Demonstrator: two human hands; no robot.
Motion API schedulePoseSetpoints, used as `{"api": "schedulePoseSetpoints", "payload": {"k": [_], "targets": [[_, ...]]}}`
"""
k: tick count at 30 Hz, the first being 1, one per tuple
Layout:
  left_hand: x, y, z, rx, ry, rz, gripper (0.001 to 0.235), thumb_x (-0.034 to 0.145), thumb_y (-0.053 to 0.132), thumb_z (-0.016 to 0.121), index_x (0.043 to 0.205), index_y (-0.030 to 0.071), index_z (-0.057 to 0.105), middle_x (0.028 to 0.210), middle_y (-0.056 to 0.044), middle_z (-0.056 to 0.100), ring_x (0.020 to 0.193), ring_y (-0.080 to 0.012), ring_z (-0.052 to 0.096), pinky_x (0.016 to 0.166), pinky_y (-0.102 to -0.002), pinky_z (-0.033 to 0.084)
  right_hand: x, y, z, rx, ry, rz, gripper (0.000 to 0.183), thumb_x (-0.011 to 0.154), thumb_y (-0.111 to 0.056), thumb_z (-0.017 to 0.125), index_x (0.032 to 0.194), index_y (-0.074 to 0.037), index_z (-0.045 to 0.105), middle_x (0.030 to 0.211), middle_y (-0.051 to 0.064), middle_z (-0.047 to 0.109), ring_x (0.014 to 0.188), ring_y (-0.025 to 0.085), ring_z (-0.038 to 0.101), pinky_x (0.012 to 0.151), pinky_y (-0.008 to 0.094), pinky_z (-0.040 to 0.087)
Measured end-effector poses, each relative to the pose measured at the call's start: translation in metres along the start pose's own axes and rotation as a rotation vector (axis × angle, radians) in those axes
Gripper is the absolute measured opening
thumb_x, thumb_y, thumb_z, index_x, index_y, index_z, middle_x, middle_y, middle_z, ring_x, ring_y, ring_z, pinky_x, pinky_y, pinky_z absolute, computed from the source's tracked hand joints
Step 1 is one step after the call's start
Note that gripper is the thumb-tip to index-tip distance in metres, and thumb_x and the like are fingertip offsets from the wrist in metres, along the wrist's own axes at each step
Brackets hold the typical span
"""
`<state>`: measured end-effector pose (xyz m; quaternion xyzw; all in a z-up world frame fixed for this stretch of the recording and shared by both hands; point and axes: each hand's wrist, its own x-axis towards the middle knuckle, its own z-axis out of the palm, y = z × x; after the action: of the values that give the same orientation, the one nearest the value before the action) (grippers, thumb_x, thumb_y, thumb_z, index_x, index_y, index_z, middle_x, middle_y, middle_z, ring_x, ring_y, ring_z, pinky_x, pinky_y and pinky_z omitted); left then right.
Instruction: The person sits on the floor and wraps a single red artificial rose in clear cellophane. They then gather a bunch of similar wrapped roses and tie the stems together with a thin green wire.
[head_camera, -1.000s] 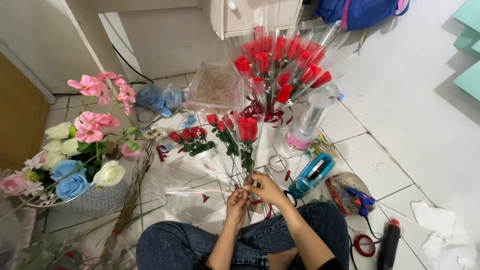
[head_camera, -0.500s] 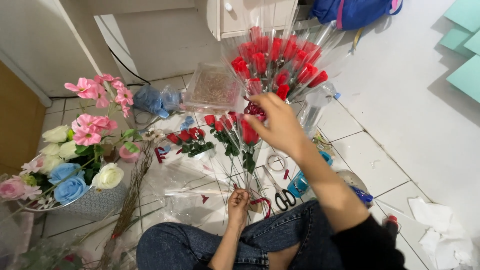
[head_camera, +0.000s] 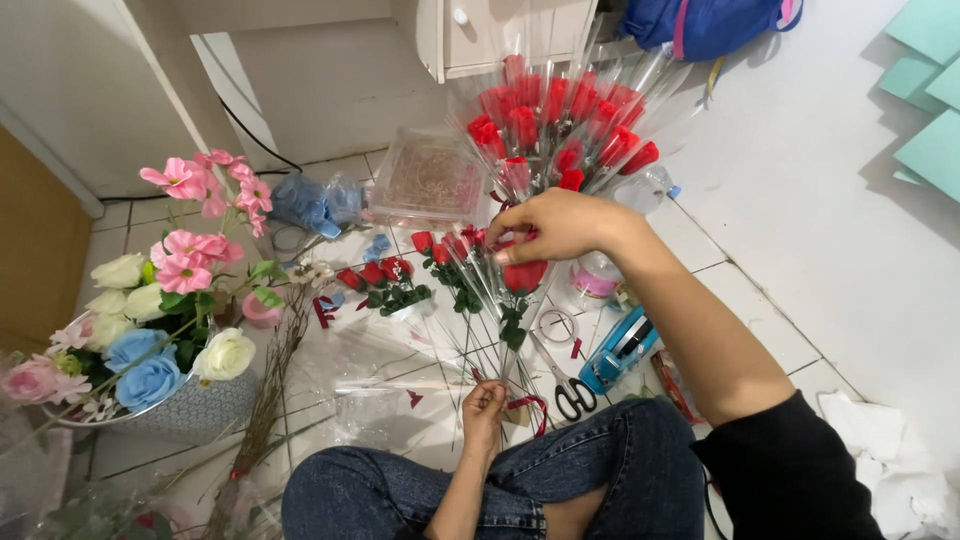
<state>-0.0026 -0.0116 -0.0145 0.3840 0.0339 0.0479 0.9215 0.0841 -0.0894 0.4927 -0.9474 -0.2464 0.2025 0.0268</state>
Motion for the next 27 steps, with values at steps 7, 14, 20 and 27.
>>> {"api": "schedulePoseSetpoints", "payload": {"k": [7,14,20,27], "targets": [[0.008,-0.019,-0.016,-0.053,0.038,-0.101,0.017,0.085,0.008,0.079,0.098,-0.002,0.078,0.079,-0.016,0.077,0.105,-0.0333,0.075,0.103,-0.046,0.055,-0.006,0.002,-0.002,-0.015,-0.012,-0.023,0.053,0.09,-0.056,0.059,0.139,-0.038,0.063,0.108,-0.001,0.074,0.093,0.02,0.068,0.082,0.034,0.05],[0.004,-0.013,-0.01,-0.077,0.021,-0.132,0.013,0.088,0.004,0.077,0.1,-0.001,0.079,0.081,-0.014,0.077,0.105,-0.0292,0.073,0.089,-0.037,0.057,0.004,0.016,0.013,0.018,0.103,-0.097,0.034,0.094,-0.046,0.063,0.118,-0.024,0.073,0.104,-0.003,0.076,0.095,0.016,0.069,0.084,0.035,0.053],[0.002,-0.009,-0.007,-0.085,0.061,-0.099,0.019,0.087,0.004,0.078,0.104,-0.003,0.079,0.097,-0.019,0.079,0.078,-0.0203,0.071,0.083,-0.034,0.06,0.006,0.015,0.014,-0.018,0.035,-0.071,0.036,0.093,-0.051,0.062,0.12,-0.03,0.073,0.106,-0.003,0.069,0.099,0.017,0.064,0.085,0.035,0.049],[0.001,-0.002,-0.007,-0.072,-0.036,-0.158,0.013,0.091,0.002,0.073,0.101,-0.004,0.078,0.096,-0.018,0.077,0.075,-0.0173,0.067,0.073,-0.028,0.055,0.0,0.019,0.007,-0.017,-0.042,-0.154,0.043,0.09,-0.051,0.062,0.129,-0.035,0.071,0.123,-0.002,0.063,0.109,0.019,0.064,0.093,0.038,0.05]]}}
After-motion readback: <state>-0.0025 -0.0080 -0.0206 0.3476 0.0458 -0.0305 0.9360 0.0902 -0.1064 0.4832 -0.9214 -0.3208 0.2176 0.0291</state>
